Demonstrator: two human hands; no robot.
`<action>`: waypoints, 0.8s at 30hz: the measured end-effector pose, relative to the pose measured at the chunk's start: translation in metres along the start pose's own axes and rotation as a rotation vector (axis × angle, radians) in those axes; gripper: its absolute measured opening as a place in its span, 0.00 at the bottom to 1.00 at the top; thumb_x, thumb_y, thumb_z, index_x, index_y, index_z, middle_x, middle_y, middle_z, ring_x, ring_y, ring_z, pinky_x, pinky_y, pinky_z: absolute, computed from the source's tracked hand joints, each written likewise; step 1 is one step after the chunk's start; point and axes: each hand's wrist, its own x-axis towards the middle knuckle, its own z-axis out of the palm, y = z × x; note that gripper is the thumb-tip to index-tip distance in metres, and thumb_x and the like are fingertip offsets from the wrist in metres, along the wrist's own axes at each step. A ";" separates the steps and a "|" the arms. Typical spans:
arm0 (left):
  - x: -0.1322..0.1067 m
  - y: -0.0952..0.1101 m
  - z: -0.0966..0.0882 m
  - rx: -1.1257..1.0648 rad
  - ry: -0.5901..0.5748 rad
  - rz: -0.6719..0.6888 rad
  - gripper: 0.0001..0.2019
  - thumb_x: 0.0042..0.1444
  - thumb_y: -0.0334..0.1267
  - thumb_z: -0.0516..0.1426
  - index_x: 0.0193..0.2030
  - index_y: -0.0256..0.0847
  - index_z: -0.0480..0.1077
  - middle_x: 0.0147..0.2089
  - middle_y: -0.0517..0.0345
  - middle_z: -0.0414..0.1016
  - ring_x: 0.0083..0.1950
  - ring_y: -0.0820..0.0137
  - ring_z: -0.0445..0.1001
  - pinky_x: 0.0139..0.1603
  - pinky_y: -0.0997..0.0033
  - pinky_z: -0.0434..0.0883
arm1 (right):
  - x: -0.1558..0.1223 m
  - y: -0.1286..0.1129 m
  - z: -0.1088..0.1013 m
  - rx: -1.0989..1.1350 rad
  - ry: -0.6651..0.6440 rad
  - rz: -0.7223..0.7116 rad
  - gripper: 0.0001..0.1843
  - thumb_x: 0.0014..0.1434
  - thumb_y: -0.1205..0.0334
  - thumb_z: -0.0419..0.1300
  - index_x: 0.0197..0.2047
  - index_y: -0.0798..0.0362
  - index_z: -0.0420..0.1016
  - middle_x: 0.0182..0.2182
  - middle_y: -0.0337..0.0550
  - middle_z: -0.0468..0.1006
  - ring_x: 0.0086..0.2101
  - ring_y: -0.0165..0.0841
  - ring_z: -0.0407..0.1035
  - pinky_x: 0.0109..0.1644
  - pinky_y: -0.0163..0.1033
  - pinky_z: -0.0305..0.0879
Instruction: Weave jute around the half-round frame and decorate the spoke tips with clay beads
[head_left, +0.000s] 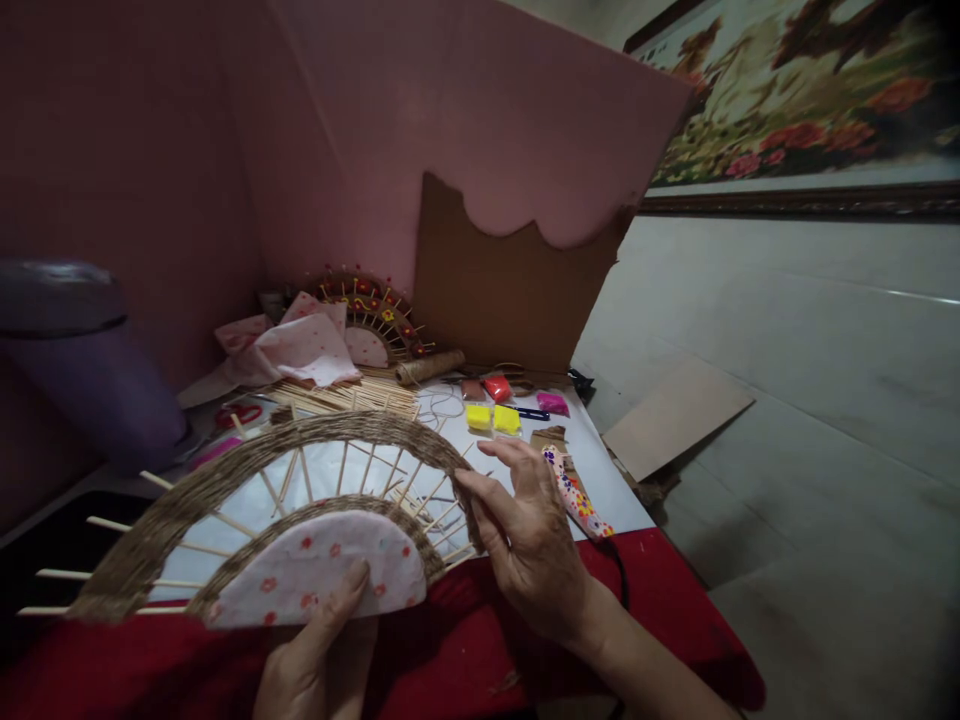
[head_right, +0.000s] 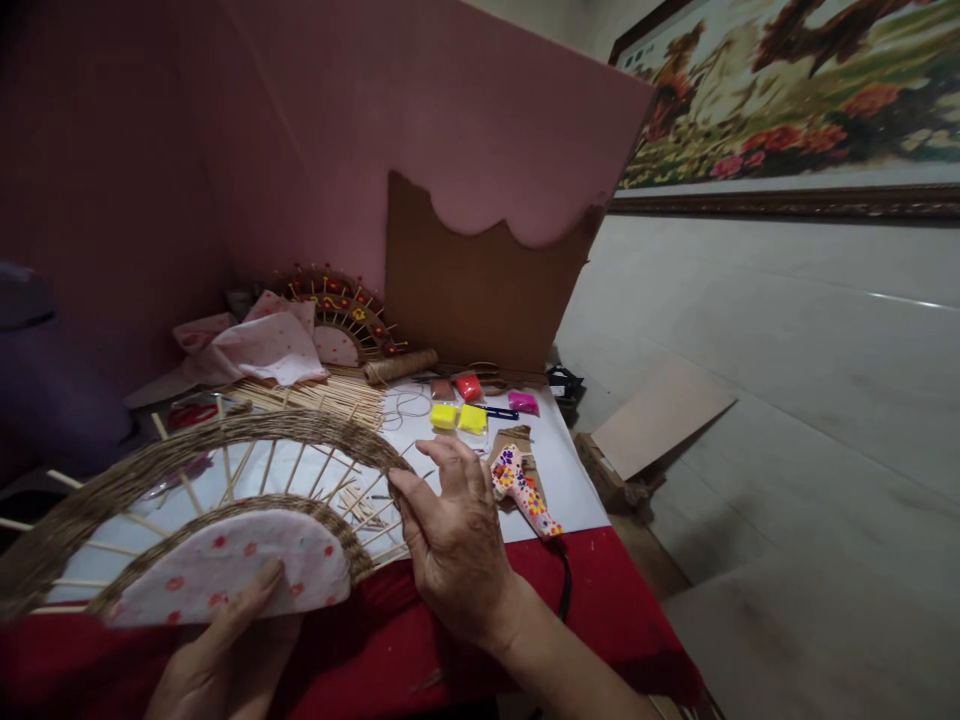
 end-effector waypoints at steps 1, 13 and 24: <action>0.000 0.000 0.001 0.002 0.004 0.003 0.20 0.48 0.25 0.60 0.50 0.41 0.70 0.42 0.56 0.78 0.47 0.63 0.75 0.52 0.65 0.72 | -0.001 0.001 0.000 -0.019 -0.004 -0.007 0.15 0.60 0.69 0.51 0.49 0.50 0.69 0.53 0.49 0.61 0.57 0.43 0.50 0.59 0.53 0.50; 0.002 0.000 -0.003 0.040 0.045 -0.026 0.17 0.47 0.27 0.60 0.45 0.42 0.73 0.39 0.56 0.79 0.50 0.57 0.73 0.50 0.62 0.74 | -0.004 0.008 0.001 -0.182 -0.039 -0.142 0.22 0.55 0.70 0.54 0.53 0.47 0.66 0.56 0.49 0.62 0.57 0.47 0.51 0.56 0.56 0.51; 0.006 0.001 -0.005 -0.032 -0.003 -0.068 0.16 0.51 0.24 0.58 0.47 0.41 0.72 0.41 0.57 0.79 0.46 0.65 0.76 0.50 0.68 0.73 | 0.007 0.003 0.000 0.380 0.108 0.176 0.12 0.61 0.67 0.51 0.48 0.50 0.66 0.47 0.47 0.70 0.50 0.38 0.62 0.55 0.49 0.56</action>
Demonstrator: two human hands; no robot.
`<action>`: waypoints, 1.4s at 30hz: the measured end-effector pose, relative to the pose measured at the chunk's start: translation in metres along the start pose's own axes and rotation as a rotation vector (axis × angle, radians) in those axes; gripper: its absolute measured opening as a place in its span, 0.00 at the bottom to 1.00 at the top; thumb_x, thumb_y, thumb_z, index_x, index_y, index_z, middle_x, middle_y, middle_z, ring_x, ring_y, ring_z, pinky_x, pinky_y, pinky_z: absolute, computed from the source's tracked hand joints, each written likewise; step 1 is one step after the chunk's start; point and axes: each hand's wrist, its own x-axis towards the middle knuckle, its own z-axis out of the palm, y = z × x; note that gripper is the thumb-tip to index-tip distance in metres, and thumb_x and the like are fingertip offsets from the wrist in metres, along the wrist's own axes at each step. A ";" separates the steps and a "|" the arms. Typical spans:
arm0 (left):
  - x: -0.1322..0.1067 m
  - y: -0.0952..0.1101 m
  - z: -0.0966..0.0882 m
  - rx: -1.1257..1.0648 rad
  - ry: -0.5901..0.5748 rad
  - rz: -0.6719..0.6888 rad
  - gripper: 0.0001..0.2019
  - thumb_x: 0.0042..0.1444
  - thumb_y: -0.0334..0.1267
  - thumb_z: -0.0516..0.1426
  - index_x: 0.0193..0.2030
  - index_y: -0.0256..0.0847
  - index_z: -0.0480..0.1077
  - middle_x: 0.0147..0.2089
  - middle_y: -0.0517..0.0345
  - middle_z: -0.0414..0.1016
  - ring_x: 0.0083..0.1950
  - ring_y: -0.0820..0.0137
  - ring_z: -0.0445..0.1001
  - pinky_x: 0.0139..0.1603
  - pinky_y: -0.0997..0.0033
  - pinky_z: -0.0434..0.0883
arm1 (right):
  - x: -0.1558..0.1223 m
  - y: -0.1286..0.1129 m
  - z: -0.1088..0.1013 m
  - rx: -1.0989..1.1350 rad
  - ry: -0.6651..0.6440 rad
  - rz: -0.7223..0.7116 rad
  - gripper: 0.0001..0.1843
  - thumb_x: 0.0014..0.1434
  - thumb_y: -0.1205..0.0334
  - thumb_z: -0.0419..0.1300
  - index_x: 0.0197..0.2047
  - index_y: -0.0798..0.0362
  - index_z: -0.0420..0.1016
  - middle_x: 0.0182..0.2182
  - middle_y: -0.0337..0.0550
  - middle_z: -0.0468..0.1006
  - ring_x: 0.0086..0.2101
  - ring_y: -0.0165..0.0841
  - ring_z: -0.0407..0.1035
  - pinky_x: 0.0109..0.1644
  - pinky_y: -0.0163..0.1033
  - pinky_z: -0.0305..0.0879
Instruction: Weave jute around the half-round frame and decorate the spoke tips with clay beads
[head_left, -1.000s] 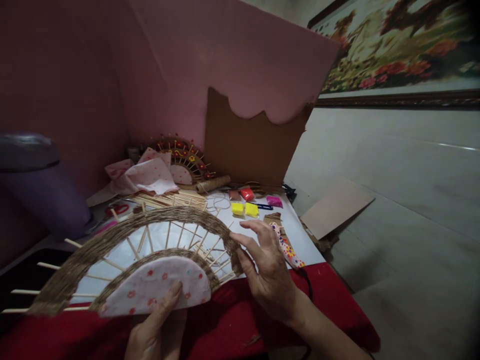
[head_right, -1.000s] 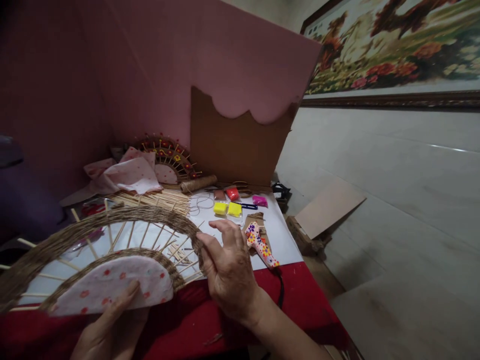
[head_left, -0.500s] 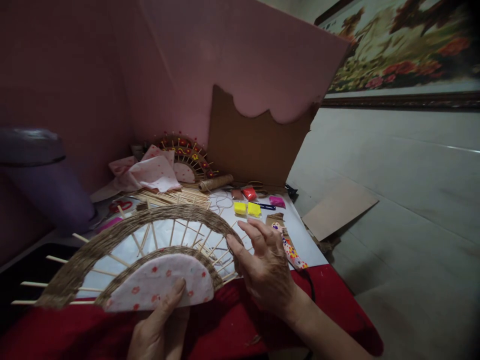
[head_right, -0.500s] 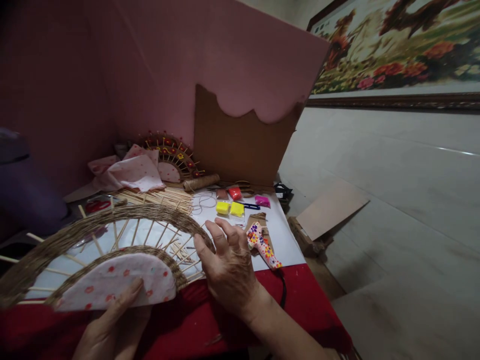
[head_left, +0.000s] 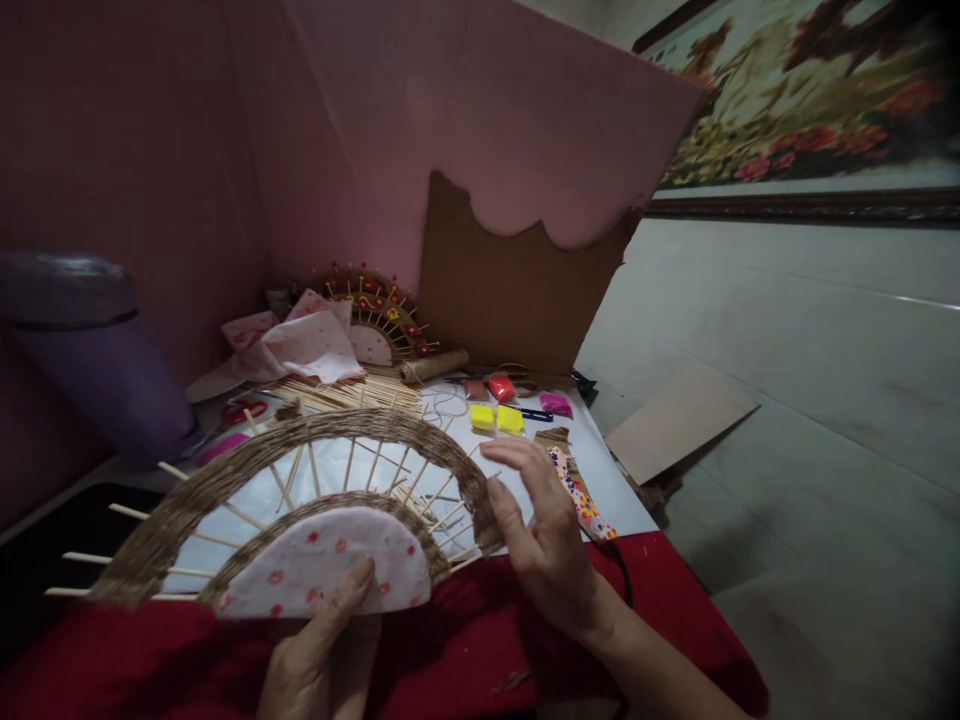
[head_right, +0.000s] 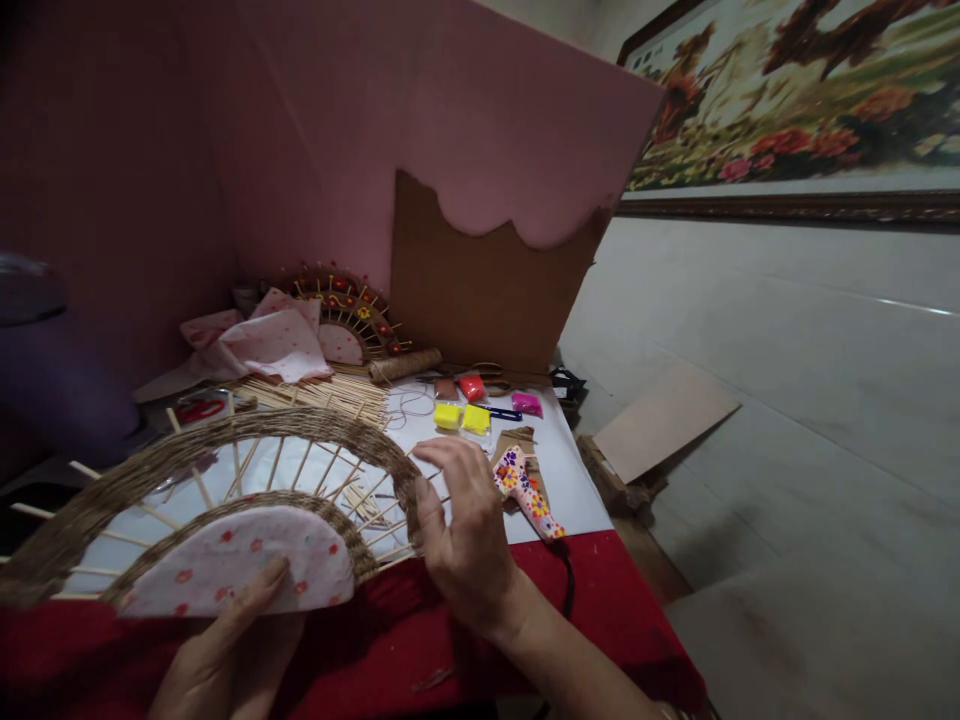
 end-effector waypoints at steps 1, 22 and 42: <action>0.000 0.000 0.001 -0.016 -0.003 0.017 0.17 0.51 0.23 0.57 0.47 0.41 0.72 0.40 0.57 0.79 0.45 0.66 0.77 0.51 0.68 0.73 | 0.004 0.002 -0.001 0.125 0.015 0.115 0.12 0.61 0.64 0.52 0.48 0.50 0.66 0.46 0.47 0.71 0.49 0.38 0.63 0.53 0.48 0.58; 0.033 0.039 0.083 0.280 -0.316 0.056 0.07 0.46 0.22 0.57 0.33 0.29 0.73 0.28 0.49 0.78 0.26 0.65 0.77 0.28 0.68 0.77 | 0.033 0.041 -0.018 1.115 -0.190 0.615 0.22 0.42 0.68 0.65 0.43 0.53 0.66 0.31 0.40 0.75 0.30 0.30 0.69 0.33 0.34 0.63; 0.052 0.036 0.079 0.378 -0.432 0.158 0.09 0.39 0.28 0.65 0.31 0.35 0.74 0.27 0.58 0.77 0.26 0.71 0.74 0.25 0.77 0.73 | 0.025 0.039 -0.010 0.912 -0.112 0.544 0.19 0.44 0.65 0.63 0.41 0.51 0.66 0.36 0.41 0.71 0.36 0.33 0.68 0.40 0.40 0.66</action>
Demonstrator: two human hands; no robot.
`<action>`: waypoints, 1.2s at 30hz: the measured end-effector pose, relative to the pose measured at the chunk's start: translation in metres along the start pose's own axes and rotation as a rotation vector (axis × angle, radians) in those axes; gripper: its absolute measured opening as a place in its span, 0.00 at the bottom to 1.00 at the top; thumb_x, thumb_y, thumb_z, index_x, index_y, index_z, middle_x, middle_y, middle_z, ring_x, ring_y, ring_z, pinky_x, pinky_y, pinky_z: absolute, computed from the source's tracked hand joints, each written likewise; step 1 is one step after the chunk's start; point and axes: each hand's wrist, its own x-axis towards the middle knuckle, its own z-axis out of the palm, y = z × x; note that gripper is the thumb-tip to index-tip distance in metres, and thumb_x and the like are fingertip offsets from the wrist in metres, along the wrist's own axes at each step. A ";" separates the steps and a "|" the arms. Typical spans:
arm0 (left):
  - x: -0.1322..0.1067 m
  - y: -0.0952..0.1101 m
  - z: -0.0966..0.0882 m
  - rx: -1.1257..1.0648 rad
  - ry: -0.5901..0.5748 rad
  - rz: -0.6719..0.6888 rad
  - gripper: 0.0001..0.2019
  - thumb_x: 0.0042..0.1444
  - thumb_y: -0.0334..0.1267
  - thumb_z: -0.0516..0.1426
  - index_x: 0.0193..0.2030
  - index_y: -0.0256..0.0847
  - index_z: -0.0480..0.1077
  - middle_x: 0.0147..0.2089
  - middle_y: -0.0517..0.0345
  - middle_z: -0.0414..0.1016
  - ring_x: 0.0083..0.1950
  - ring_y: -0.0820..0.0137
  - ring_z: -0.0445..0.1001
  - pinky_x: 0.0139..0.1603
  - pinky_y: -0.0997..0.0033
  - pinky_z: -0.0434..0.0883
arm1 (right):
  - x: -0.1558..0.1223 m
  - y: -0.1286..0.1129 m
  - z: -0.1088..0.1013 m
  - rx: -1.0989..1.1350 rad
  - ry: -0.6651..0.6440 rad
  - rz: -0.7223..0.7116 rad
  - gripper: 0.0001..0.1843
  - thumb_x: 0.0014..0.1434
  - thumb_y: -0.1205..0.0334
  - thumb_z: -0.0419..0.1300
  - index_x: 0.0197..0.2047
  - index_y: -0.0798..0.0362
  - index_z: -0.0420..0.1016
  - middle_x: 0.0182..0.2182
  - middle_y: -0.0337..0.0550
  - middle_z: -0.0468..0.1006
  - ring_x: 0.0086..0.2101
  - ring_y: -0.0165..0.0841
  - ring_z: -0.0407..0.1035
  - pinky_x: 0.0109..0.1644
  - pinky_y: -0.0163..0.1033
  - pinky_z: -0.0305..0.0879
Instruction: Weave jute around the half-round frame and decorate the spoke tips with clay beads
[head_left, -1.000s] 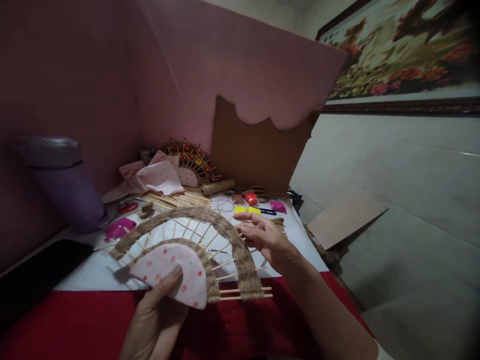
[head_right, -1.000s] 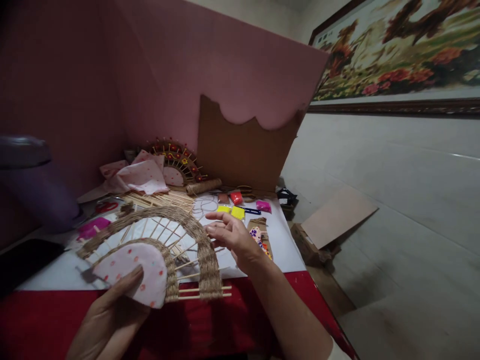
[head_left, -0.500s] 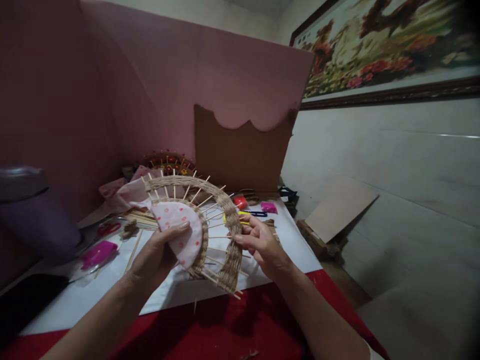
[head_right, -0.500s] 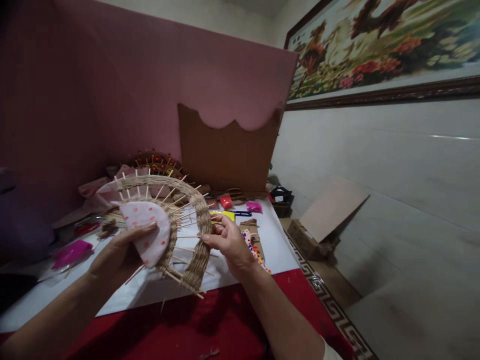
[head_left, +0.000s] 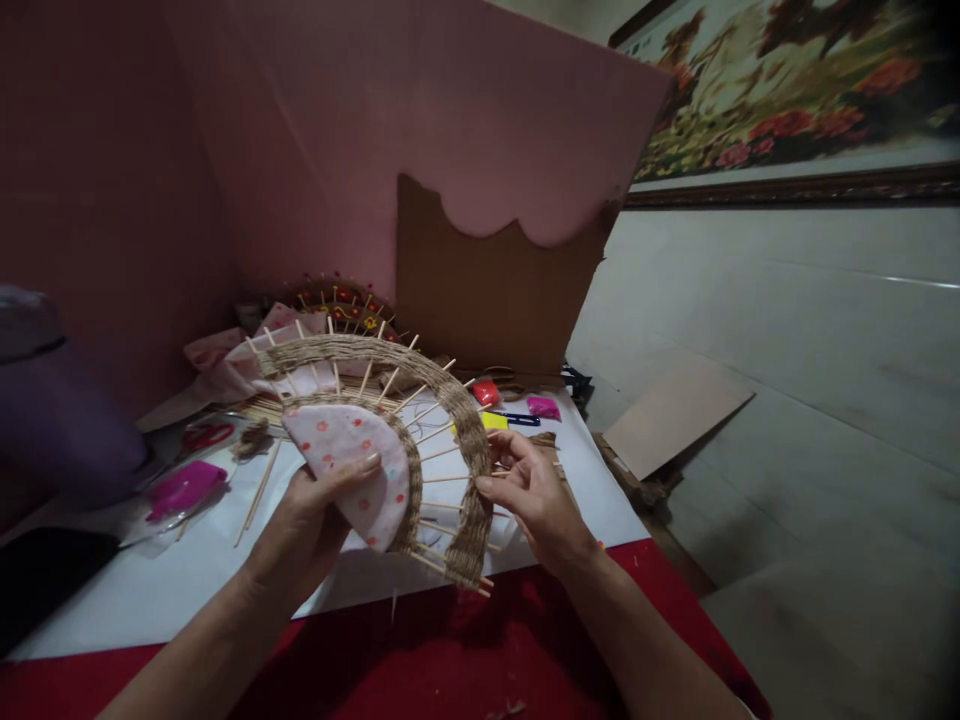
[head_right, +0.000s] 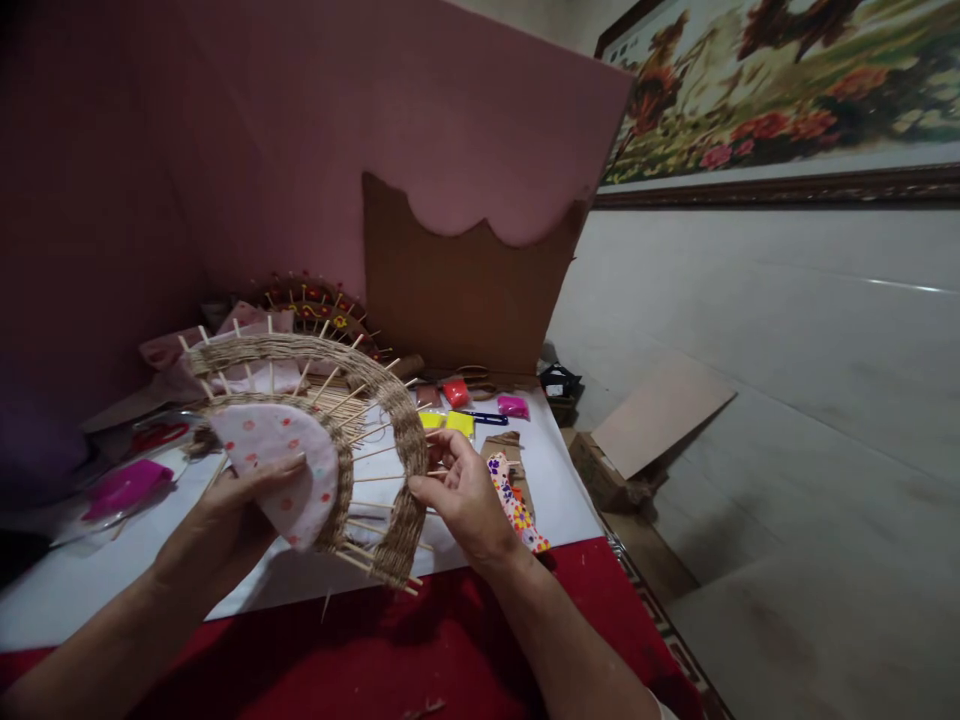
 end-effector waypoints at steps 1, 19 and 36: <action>0.000 0.000 0.000 0.009 -0.001 0.010 0.10 0.39 0.28 0.65 0.32 0.36 0.74 0.28 0.58 0.77 0.26 0.71 0.74 0.26 0.77 0.73 | 0.000 0.000 0.000 -0.005 0.003 -0.008 0.19 0.44 0.66 0.63 0.41 0.51 0.65 0.35 0.40 0.71 0.35 0.33 0.68 0.40 0.40 0.66; -0.002 -0.001 0.000 0.059 0.016 0.045 0.11 0.38 0.32 0.66 0.32 0.37 0.75 0.32 0.56 0.77 0.31 0.69 0.74 0.30 0.74 0.73 | -0.001 0.002 0.007 -0.057 0.095 -0.056 0.24 0.45 0.66 0.62 0.45 0.51 0.59 0.36 0.41 0.71 0.34 0.32 0.68 0.38 0.38 0.65; -0.006 -0.003 0.003 0.071 -0.006 0.085 0.13 0.36 0.32 0.67 0.33 0.35 0.75 0.30 0.56 0.78 0.30 0.69 0.75 0.29 0.76 0.73 | 0.000 0.006 0.009 -0.053 0.118 -0.085 0.25 0.46 0.65 0.62 0.47 0.51 0.59 0.35 0.40 0.73 0.33 0.32 0.70 0.37 0.38 0.67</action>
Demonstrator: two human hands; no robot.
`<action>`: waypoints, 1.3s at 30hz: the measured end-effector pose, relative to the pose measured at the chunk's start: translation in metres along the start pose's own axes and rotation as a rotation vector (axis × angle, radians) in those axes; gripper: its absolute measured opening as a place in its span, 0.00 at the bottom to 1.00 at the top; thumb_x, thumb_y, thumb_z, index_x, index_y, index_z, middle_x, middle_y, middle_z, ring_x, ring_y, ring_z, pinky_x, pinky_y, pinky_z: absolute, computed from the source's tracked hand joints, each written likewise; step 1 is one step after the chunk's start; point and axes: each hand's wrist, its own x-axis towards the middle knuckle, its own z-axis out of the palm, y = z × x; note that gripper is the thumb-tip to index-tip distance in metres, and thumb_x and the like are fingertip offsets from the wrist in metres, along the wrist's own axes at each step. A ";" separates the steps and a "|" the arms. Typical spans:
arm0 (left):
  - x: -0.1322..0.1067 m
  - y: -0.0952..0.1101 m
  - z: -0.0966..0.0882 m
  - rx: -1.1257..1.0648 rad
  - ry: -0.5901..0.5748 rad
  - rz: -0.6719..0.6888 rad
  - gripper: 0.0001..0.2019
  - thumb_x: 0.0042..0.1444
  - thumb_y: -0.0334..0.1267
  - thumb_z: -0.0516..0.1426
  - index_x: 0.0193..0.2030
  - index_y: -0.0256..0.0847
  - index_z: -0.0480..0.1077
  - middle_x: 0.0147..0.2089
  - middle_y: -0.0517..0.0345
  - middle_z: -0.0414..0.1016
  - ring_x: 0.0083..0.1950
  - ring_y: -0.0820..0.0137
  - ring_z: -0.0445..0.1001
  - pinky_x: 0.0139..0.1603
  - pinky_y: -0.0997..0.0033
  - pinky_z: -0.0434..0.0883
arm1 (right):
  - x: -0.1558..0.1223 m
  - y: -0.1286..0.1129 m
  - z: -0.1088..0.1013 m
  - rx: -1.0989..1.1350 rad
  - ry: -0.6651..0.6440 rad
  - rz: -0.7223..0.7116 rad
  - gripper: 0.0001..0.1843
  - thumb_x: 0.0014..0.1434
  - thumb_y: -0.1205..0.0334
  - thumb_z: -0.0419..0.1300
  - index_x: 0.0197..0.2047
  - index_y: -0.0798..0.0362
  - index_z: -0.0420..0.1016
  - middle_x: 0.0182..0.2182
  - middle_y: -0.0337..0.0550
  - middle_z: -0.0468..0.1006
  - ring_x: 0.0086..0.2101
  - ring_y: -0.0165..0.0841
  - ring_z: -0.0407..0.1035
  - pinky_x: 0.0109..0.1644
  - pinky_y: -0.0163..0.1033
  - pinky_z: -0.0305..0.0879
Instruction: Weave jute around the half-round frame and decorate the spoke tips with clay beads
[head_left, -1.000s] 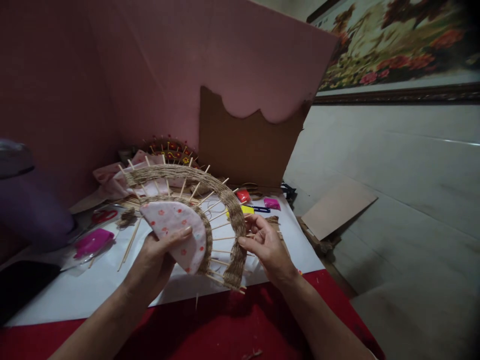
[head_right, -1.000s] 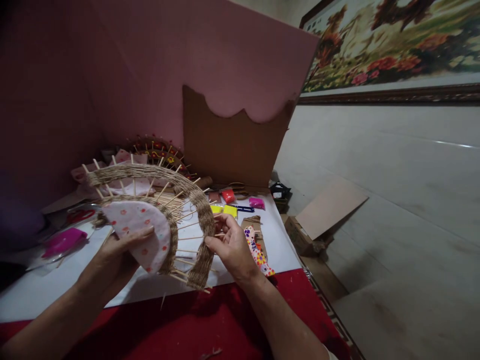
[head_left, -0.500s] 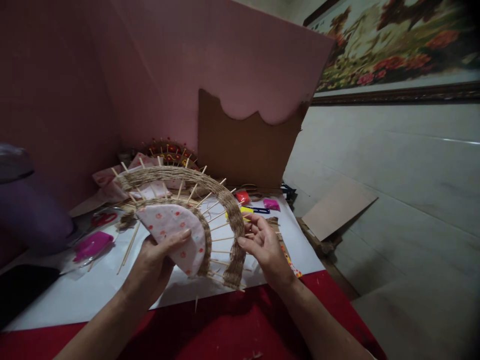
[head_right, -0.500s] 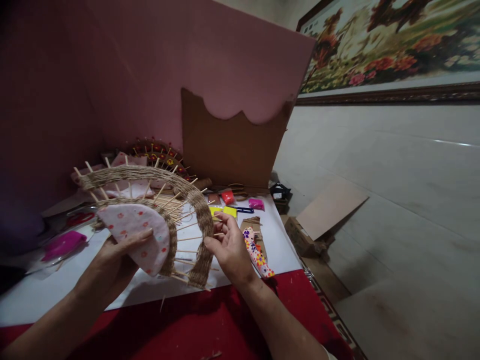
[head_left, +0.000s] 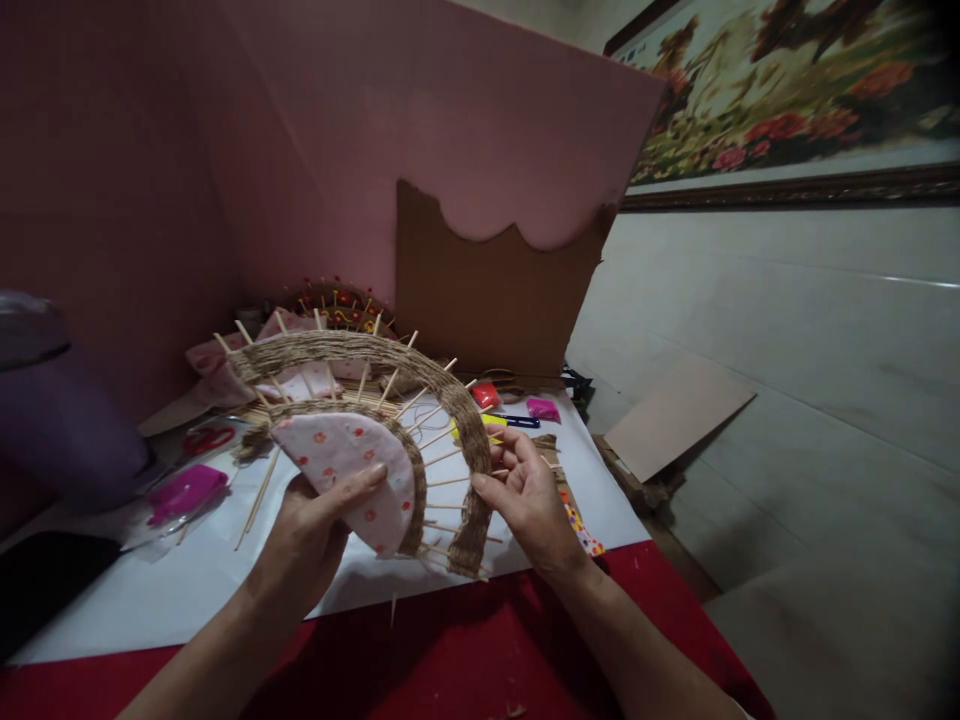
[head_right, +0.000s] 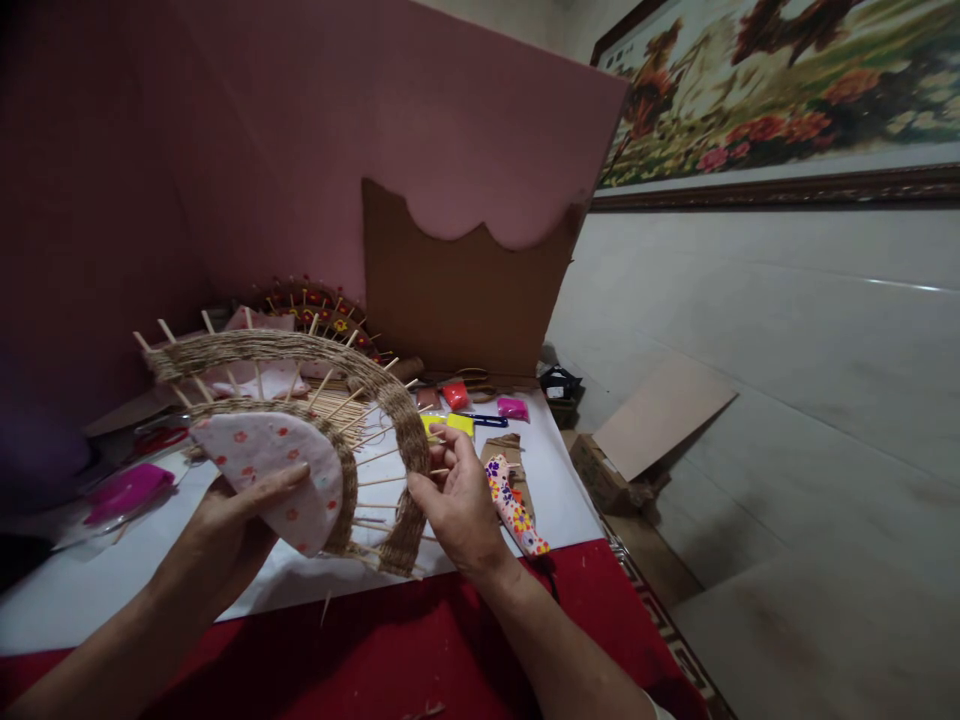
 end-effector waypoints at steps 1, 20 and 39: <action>0.000 0.000 0.000 0.000 -0.003 0.001 0.13 0.37 0.32 0.67 0.33 0.36 0.75 0.30 0.57 0.78 0.29 0.70 0.75 0.28 0.76 0.73 | 0.000 0.000 0.001 0.000 0.001 -0.003 0.24 0.46 0.65 0.62 0.47 0.50 0.59 0.35 0.40 0.73 0.33 0.32 0.70 0.37 0.38 0.67; 0.002 0.001 -0.004 -0.048 0.055 -0.036 0.14 0.38 0.32 0.66 0.35 0.35 0.73 0.33 0.56 0.77 0.33 0.69 0.75 0.33 0.73 0.74 | -0.004 0.005 -0.004 -0.120 -0.018 -0.066 0.29 0.49 0.64 0.62 0.54 0.51 0.56 0.42 0.46 0.69 0.43 0.37 0.67 0.48 0.46 0.63; 0.004 0.002 -0.006 -0.144 0.102 -0.070 0.10 0.42 0.28 0.64 0.34 0.35 0.73 0.33 0.56 0.77 0.32 0.71 0.75 0.34 0.74 0.76 | -0.018 -0.003 -0.004 -0.992 0.147 -0.731 0.14 0.57 0.68 0.55 0.44 0.45 0.75 0.53 0.44 0.61 0.55 0.44 0.52 0.59 0.57 0.49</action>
